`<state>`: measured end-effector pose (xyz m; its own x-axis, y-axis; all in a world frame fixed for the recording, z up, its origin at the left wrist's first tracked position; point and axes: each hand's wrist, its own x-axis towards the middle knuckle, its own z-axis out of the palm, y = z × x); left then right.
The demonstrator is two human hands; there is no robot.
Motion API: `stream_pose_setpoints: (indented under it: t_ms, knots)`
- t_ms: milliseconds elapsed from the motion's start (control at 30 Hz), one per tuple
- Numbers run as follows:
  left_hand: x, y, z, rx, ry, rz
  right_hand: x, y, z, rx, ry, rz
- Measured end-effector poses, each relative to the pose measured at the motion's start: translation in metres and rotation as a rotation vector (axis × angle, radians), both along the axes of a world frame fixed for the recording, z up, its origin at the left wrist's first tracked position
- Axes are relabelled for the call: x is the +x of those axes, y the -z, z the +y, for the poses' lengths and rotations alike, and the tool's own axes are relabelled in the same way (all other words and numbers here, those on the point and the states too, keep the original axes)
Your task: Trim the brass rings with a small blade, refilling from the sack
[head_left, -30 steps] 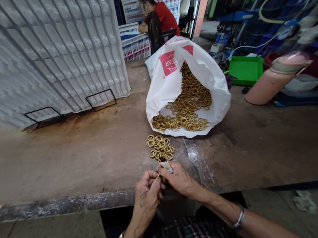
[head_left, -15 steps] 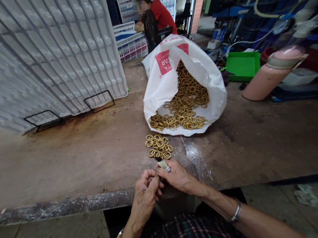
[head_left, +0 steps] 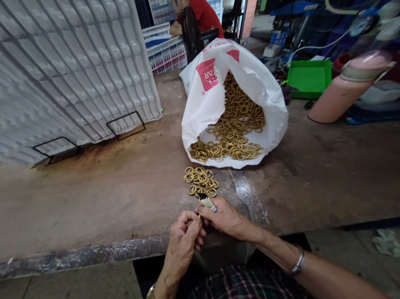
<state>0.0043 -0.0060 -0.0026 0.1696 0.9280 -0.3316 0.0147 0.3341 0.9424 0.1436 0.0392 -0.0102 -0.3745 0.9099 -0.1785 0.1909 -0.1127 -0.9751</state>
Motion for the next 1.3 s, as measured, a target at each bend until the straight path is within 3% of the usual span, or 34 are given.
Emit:
stream_pose_setpoints:
  t_ms: [133,300,500,767,1300]
  knots:
    - [-0.003,0.004,-0.002,-0.006,-0.034,-0.089,-0.001,0.007,0.0,0.05,0.043,-0.04]
    - [-0.004,0.009,-0.006,0.019,-0.105,-0.166,-0.005,0.016,-0.006,0.22,0.073,-0.153]
    - [-0.002,0.012,-0.007,0.028,-0.15,-0.153,-0.004,0.014,-0.013,0.339,0.045,-0.214]
    - [-0.005,0.016,-0.007,0.077,-0.139,-0.122,0.002,0.02,-0.025,0.625,-0.04,-0.563]
    - [-0.002,0.006,-0.008,0.115,-0.152,-0.019,-0.003,0.01,-0.025,0.567,-0.095,-0.744]
